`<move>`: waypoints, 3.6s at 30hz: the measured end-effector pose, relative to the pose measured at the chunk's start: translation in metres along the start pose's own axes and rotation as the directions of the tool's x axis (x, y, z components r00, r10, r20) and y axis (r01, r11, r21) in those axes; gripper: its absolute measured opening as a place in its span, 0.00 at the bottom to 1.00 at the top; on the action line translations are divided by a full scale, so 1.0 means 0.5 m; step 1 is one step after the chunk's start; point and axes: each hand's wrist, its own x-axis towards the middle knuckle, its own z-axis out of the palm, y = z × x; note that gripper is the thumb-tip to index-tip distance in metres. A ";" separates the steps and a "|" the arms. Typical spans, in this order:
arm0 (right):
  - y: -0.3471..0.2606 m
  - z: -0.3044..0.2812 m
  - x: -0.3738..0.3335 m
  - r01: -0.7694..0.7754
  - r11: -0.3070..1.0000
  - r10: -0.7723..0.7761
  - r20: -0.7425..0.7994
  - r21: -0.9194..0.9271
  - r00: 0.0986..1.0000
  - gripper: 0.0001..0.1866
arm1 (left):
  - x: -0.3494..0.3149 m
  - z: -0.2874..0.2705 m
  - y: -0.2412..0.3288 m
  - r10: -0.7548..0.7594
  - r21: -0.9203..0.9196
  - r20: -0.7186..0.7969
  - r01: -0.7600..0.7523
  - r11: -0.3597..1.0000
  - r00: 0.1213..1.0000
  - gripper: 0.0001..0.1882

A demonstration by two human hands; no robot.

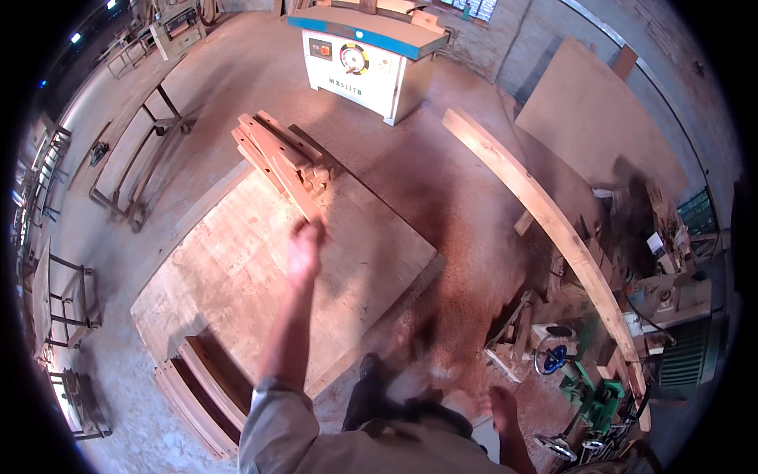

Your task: The person repeatedly picks up wooden planks from a workbench, places them under a green mortising machine, and operates the lever to cut mortises. After each cut, the person removes the plank and returns it to the workbench, repeating the process for multiple pieces.

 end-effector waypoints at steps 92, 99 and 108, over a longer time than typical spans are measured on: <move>0.418 -1.408 -0.212 0.337 0.884 -0.176 -0.436 0.325 0.882 0.15 | -0.705 1.132 -0.337 -0.266 0.027 0.805 0.414 0.910 0.531 0.09; 0.521 -1.464 -0.178 0.142 0.989 -0.101 -0.498 0.045 0.861 0.25 | -0.804 1.222 -0.360 -0.327 0.019 0.725 0.457 0.889 0.606 0.10; 0.664 -1.465 -0.105 0.305 0.913 -0.149 -0.473 0.271 0.868 0.23 | -0.727 1.250 -0.440 -0.343 0.053 0.681 0.424 0.904 0.646 0.08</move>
